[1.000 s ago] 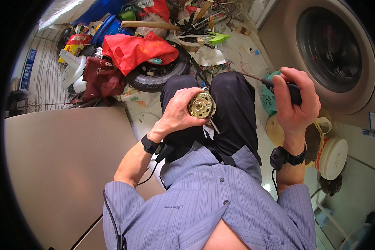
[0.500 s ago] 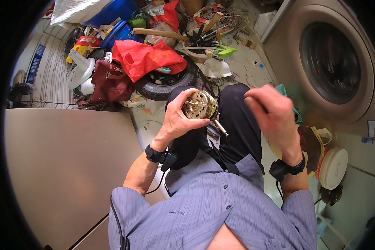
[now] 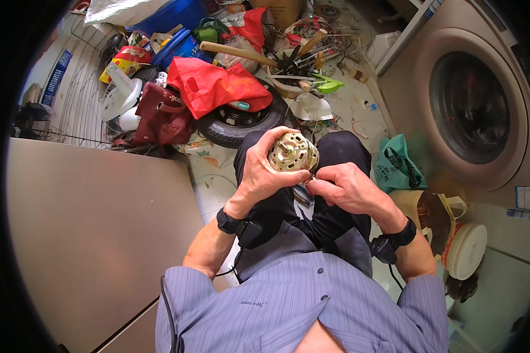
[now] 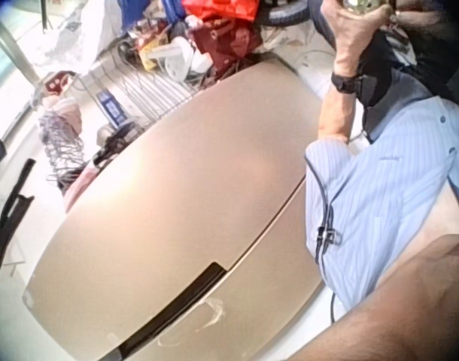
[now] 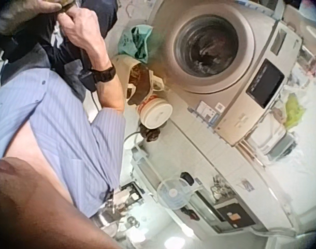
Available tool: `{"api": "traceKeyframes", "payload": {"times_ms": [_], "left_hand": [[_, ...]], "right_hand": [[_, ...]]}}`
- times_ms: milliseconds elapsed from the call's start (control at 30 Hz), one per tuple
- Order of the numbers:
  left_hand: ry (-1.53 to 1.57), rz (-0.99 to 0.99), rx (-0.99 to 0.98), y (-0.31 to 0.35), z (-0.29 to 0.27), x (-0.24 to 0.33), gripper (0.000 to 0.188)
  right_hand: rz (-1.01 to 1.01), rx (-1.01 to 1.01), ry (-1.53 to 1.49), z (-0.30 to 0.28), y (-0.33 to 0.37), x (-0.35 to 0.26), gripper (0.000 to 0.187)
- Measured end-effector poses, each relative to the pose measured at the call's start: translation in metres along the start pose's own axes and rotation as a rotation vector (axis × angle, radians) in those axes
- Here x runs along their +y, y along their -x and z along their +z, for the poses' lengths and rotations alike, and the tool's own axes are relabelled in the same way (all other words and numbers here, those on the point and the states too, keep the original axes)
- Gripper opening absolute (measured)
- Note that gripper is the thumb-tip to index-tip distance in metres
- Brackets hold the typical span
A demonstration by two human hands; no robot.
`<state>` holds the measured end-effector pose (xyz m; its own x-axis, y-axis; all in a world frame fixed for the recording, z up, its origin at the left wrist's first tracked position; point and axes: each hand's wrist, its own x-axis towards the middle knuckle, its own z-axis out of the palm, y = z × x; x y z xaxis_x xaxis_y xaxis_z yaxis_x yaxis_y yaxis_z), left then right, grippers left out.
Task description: The person disassembles a small electric motor, using a screwdriver to remove a plastic component, a hammer to strike the casing, and pliers to pull apart the internal copper windings.
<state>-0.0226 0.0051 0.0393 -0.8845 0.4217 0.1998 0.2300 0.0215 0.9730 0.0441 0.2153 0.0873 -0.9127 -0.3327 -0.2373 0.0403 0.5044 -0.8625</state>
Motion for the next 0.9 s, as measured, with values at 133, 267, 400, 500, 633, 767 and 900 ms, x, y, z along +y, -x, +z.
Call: {"api": "traceKeyframes", "payload": {"times_ms": [133,267,400,500,633,767,900], "left_hand": [[0.106,-0.092,-0.005,0.002,0.003,-0.007,0.074],[0.317,-0.203,0.065,0.003,0.010,-0.024,0.069],[0.772,-0.319,0.083,0.003,0.012,-0.041,0.057],[0.888,-0.362,0.018,0.001,0.015,-0.047,0.058],[0.998,-0.392,0.013,-0.001,0.016,-0.051,0.055],[1.067,-0.494,0.062,-0.005,0.022,-0.044,0.045],[1.117,-0.582,0.101,-0.004,0.023,-0.046,0.046]], "right_hand": [[0.125,-0.053,-0.189,0.004,0.000,0.007,0.037],[0.256,-0.013,-0.612,-0.007,0.005,0.015,0.029],[0.043,0.228,-0.184,-0.011,0.004,0.025,0.026],[-0.168,0.316,0.100,-0.007,0.006,0.022,0.026],[-0.072,0.130,0.059,-0.001,-0.001,0.016,0.028],[-0.031,0.177,0.061,0.000,-0.002,0.016,0.027],[-0.068,0.214,0.094,0.002,-0.004,0.016,0.027]]}}
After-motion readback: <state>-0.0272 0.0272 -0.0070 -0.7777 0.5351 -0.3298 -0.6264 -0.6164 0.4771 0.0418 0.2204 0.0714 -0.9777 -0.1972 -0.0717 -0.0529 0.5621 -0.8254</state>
